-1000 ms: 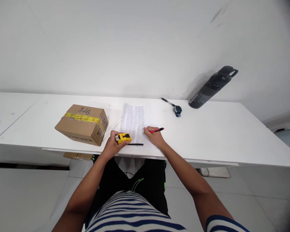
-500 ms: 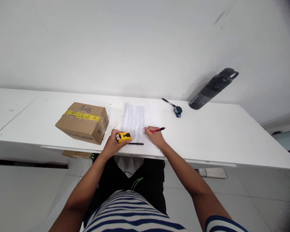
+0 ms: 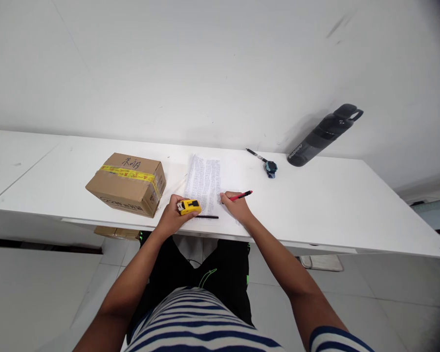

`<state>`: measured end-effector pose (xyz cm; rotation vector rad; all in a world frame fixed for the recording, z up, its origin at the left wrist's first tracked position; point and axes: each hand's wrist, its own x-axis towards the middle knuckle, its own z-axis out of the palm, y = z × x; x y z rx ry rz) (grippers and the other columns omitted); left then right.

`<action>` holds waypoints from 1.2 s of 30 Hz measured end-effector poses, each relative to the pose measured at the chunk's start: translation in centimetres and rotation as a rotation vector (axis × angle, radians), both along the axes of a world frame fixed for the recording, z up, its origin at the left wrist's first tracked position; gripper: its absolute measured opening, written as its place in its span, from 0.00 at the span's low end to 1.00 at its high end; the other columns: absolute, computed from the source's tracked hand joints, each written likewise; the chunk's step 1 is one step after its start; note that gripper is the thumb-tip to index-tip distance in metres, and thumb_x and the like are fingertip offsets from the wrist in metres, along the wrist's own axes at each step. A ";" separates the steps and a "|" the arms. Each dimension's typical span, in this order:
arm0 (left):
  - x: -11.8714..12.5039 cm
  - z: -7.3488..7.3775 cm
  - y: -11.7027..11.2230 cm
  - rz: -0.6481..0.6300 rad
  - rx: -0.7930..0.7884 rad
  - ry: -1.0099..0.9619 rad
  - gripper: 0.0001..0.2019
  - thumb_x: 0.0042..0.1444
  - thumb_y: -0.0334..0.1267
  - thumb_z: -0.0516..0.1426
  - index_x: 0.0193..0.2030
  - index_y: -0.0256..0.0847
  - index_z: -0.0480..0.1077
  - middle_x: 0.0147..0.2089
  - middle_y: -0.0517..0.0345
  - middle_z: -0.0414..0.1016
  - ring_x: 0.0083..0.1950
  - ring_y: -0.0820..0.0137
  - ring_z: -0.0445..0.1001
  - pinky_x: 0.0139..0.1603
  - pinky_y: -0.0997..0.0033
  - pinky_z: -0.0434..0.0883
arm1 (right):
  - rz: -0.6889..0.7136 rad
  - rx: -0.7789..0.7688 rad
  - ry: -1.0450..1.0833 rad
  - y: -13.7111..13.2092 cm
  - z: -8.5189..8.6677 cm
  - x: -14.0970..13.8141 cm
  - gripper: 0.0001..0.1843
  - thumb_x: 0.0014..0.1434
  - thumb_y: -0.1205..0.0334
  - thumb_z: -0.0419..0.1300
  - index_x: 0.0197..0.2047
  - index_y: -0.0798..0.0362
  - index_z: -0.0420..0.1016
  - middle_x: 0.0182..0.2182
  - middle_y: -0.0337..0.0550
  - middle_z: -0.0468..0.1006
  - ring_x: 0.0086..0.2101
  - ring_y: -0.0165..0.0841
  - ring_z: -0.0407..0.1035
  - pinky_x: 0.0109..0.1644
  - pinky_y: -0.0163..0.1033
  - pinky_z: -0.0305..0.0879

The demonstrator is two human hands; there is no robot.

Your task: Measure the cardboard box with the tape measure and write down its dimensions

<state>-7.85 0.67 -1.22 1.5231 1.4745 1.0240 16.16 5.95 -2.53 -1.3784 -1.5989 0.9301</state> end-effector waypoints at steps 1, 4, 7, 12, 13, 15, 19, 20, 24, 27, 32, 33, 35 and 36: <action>0.0 0.0 0.0 -0.002 0.001 0.003 0.26 0.44 0.51 0.67 0.43 0.45 0.60 0.45 0.57 0.75 0.43 0.66 0.76 0.44 0.66 0.71 | 0.007 -0.004 0.000 0.0 0.0 0.0 0.21 0.57 0.47 0.54 0.18 0.50 0.63 0.18 0.36 0.63 0.25 0.32 0.59 0.31 0.38 0.56; 0.0 0.0 0.0 -0.005 0.000 0.000 0.26 0.44 0.51 0.67 0.43 0.45 0.60 0.46 0.57 0.75 0.44 0.66 0.76 0.45 0.66 0.71 | -0.002 -0.005 0.006 -0.1 -0.1 0.1 0.21 0.57 0.47 0.54 0.19 0.50 0.63 0.18 0.36 0.62 0.25 0.31 0.59 0.31 0.38 0.56; 0.1 -0.1 0.0 -0.005 -0.004 -0.014 0.26 0.44 0.51 0.67 0.43 0.45 0.60 0.46 0.57 0.75 0.44 0.66 0.76 0.45 0.66 0.71 | -0.031 -0.003 0.012 -0.1 -0.3 0.1 0.21 0.56 0.48 0.54 0.18 0.50 0.62 0.17 0.35 0.61 0.24 0.31 0.57 0.30 0.38 0.55; -0.2 0.1 -0.2 -0.038 0.007 -0.048 0.25 0.44 0.50 0.67 0.44 0.45 0.60 0.46 0.57 0.76 0.44 0.66 0.77 0.44 0.67 0.73 | -0.079 -0.028 -0.009 0.3 -0.8 0.1 0.20 0.55 0.49 0.55 0.17 0.50 0.61 0.17 0.35 0.61 0.24 0.31 0.57 0.30 0.37 0.54; -0.3 0.1 -0.4 -0.027 0.013 -0.040 0.25 0.44 0.51 0.67 0.44 0.45 0.61 0.46 0.58 0.77 0.43 0.66 0.77 0.44 0.67 0.73 | -0.068 -0.028 -0.018 0.3 -0.8 0.0 0.20 0.54 0.50 0.56 0.17 0.50 0.62 0.16 0.35 0.61 0.24 0.31 0.57 0.30 0.37 0.55; -0.5 0.0 -0.7 0.012 0.029 -0.021 0.25 0.43 0.51 0.67 0.43 0.45 0.63 0.44 0.58 0.77 0.43 0.66 0.77 0.44 0.66 0.73 | -0.055 -0.004 -0.039 0.4 -0.7 -0.2 0.19 0.54 0.50 0.55 0.17 0.51 0.62 0.16 0.35 0.61 0.23 0.31 0.58 0.30 0.37 0.55; -0.5 -0.7 -1.4 0.066 0.119 -0.016 0.24 0.42 0.52 0.67 0.42 0.44 0.66 0.42 0.56 0.79 0.43 0.62 0.78 0.44 0.61 0.74 | -0.049 0.057 -0.088 0.3 -0.3 -0.7 0.21 0.57 0.49 0.52 0.17 0.51 0.64 0.16 0.37 0.64 0.23 0.32 0.61 0.30 0.38 0.59; -0.5 -0.9 -1.5 0.084 0.181 -0.031 0.23 0.42 0.51 0.68 0.41 0.45 0.67 0.43 0.55 0.79 0.44 0.61 0.78 0.46 0.58 0.74 | -0.048 0.072 -0.102 0.2 -0.1 -0.9 0.22 0.58 0.49 0.51 0.18 0.51 0.65 0.17 0.38 0.65 0.24 0.33 0.63 0.31 0.38 0.60; -1.3 -0.5 -2.7 0.067 0.480 -0.114 0.21 0.41 0.47 0.69 0.39 0.48 0.65 0.45 0.52 0.80 0.48 0.57 0.78 0.51 0.51 0.72 | -0.048 0.151 -0.203 0.4 0.4 -1.6 0.18 0.60 0.48 0.52 0.32 0.52 0.74 0.32 0.45 0.77 0.32 0.38 0.70 0.39 0.42 0.66; -2.6 1.1 -4.4 -0.041 0.664 -0.132 0.24 0.39 0.49 0.70 0.40 0.50 0.65 0.41 0.55 0.80 0.43 0.58 0.79 0.47 0.50 0.73 | -0.039 0.187 -0.397 0.5 1.4 -2.6 0.16 0.58 0.57 0.56 0.47 0.52 0.75 0.51 0.54 0.73 0.41 0.43 0.72 0.46 0.49 0.66; -4.7 4.5 -6.8 0.028 0.992 -0.242 0.30 0.44 0.64 0.62 0.48 0.54 0.62 0.39 0.56 0.75 0.42 0.62 0.76 0.47 0.53 0.73 | 0.317 0.189 -0.214 -3.2 6.2 -6.2 0.37 0.60 0.58 0.59 0.69 0.43 0.51 0.67 0.54 0.56 0.59 0.44 0.63 0.59 0.54 0.62; -4.9 5.1 -6.9 0.042 0.999 -0.248 0.28 0.47 0.65 0.59 0.50 0.54 0.61 0.40 0.56 0.73 0.43 0.62 0.75 0.49 0.54 0.73 | 0.516 0.173 -0.114 -4.6 7.3 -7.2 0.43 0.58 0.56 0.62 0.71 0.39 0.45 0.68 0.51 0.55 0.61 0.43 0.61 0.59 0.53 0.63; -5.4 6.3 -6.9 0.051 0.966 -0.237 0.25 0.54 0.64 0.53 0.52 0.53 0.59 0.45 0.53 0.71 0.49 0.62 0.73 0.53 0.53 0.71 | 0.764 0.171 0.021 -7.1 8.8 -9.6 0.55 0.47 0.52 0.72 0.70 0.38 0.44 0.66 0.51 0.58 0.62 0.45 0.60 0.59 0.51 0.64; -5.6 6.9 -6.8 0.056 0.931 -0.215 0.24 0.58 0.63 0.50 0.52 0.51 0.59 0.48 0.50 0.69 0.53 0.61 0.71 0.57 0.53 0.69 | 0.725 0.201 0.089 -8.1 9.2 -10.8 0.52 0.45 0.51 0.73 0.68 0.40 0.51 0.64 0.51 0.62 0.60 0.44 0.62 0.58 0.50 0.65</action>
